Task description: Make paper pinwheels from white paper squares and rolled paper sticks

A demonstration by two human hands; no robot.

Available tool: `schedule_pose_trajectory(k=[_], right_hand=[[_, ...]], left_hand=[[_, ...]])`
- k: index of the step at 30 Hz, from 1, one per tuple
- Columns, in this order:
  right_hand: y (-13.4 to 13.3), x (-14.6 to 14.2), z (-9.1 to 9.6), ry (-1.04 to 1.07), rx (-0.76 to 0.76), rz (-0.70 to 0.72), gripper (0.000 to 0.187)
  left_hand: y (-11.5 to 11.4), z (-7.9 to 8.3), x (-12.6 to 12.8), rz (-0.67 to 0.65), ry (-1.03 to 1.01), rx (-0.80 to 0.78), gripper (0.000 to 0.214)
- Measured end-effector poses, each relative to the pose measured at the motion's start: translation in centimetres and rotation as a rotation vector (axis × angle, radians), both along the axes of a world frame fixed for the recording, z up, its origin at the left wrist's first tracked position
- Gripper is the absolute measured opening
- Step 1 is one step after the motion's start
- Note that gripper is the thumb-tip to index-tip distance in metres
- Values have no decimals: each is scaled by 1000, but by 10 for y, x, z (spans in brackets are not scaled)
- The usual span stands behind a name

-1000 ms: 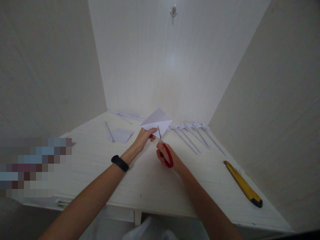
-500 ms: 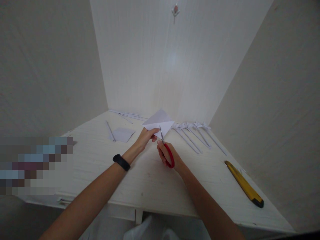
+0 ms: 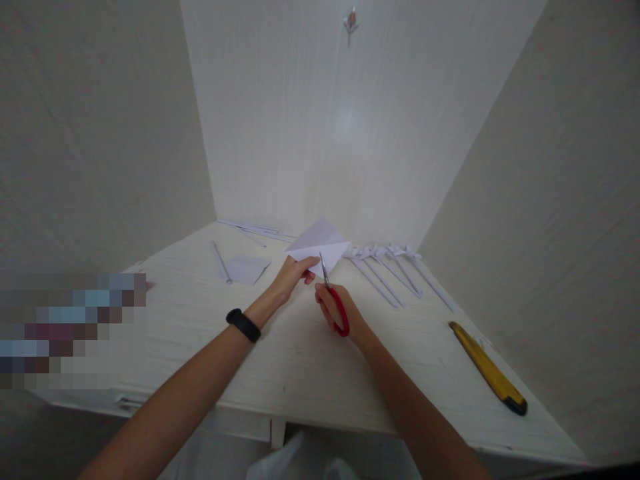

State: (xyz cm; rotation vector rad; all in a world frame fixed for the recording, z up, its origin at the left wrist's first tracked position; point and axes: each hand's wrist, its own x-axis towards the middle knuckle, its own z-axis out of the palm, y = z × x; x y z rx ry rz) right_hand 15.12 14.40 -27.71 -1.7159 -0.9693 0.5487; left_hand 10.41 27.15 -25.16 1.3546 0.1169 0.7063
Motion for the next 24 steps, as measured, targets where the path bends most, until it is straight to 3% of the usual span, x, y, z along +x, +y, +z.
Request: schedule_pose_trajectory(k=[8, 16, 24], right_hand=[[2, 2, -1, -19, -42, -20, 36], [3, 4, -5, 91, 83, 86, 32], [0, 1, 3, 140, 120, 130, 33]], left_hand=[[1, -1, -1, -8, 10, -7, 18], [-1, 3, -3, 23, -7, -2, 18], [-1, 2, -2, -10, 9, 14, 17]])
